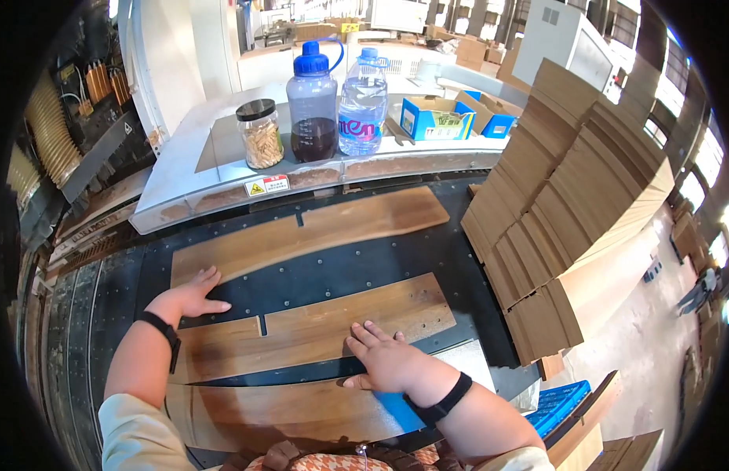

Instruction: Sorting and arranging wooden boards on a processing table in a factory.

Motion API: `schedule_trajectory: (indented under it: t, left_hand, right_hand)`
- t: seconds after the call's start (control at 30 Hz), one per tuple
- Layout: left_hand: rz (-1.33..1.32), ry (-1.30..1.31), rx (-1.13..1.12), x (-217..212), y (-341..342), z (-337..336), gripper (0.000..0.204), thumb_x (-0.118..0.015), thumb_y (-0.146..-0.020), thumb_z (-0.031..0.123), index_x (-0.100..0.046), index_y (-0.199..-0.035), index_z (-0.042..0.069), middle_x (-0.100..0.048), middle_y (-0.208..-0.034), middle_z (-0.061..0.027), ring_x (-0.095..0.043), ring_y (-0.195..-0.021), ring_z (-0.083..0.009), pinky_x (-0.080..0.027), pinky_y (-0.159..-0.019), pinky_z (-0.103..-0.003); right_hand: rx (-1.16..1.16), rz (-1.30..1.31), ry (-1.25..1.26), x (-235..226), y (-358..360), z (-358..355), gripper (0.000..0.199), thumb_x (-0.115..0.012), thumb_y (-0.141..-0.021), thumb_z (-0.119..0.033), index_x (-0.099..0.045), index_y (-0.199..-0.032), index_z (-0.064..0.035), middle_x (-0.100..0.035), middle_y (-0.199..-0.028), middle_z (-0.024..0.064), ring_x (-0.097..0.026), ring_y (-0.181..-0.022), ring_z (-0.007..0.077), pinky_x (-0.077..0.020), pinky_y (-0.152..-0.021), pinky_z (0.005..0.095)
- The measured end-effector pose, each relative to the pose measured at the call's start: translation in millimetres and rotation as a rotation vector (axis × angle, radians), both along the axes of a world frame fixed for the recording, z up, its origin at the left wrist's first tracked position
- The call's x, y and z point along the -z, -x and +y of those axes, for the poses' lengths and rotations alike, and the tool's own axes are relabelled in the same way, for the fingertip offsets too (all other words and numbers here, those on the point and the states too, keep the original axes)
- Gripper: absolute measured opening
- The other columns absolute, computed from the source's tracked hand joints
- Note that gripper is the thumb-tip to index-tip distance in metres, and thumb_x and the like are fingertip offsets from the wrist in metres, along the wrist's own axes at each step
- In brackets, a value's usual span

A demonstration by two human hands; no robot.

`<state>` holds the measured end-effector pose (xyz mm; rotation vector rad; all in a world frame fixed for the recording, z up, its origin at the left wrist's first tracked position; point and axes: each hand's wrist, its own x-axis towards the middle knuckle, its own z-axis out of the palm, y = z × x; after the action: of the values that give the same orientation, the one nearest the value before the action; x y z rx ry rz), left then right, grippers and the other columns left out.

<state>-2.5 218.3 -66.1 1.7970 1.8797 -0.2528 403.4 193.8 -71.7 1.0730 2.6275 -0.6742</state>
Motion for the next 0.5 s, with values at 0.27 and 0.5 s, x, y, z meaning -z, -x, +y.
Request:
schedule_trajectory:
  t: [0.27, 0.5]
  left_hand:
    - [0.094, -0.225, -0.643, 10, 86, -71, 0.095, -0.064, -0.076, 0.053, -0.019, -0.142, 0.002, -0.019, -0.146, -0.0257, -0.021, -0.135, -0.0359, -0.025, -0.109, -0.039]
    - [0.083, -0.293, -0.912, 36, 116, -92, 0.084, -0.070, -0.074, 0.044, -0.033, -0.137, 0.002, -0.044, -0.133, -0.0229, -0.043, -0.123, -0.0352, -0.035, -0.102, -0.038]
  right_hand:
    - [0.506, 0.200, -0.331, -10, -25, 113, 0.075, -0.061, -0.082, -0.043, -0.032, -0.136, 0.0010, -0.031, -0.141, 0.0242, -0.025, -0.134, 0.0357, -0.0256, -0.109, 0.0403]
    - [0.839, 0.312, -0.087, 30, -56, 188, 0.064, -0.066, -0.079, -0.034, -0.042, -0.128, 0.0006, -0.049, -0.125, 0.0223, -0.045, -0.119, 0.0320, -0.0365, -0.099, 0.0394]
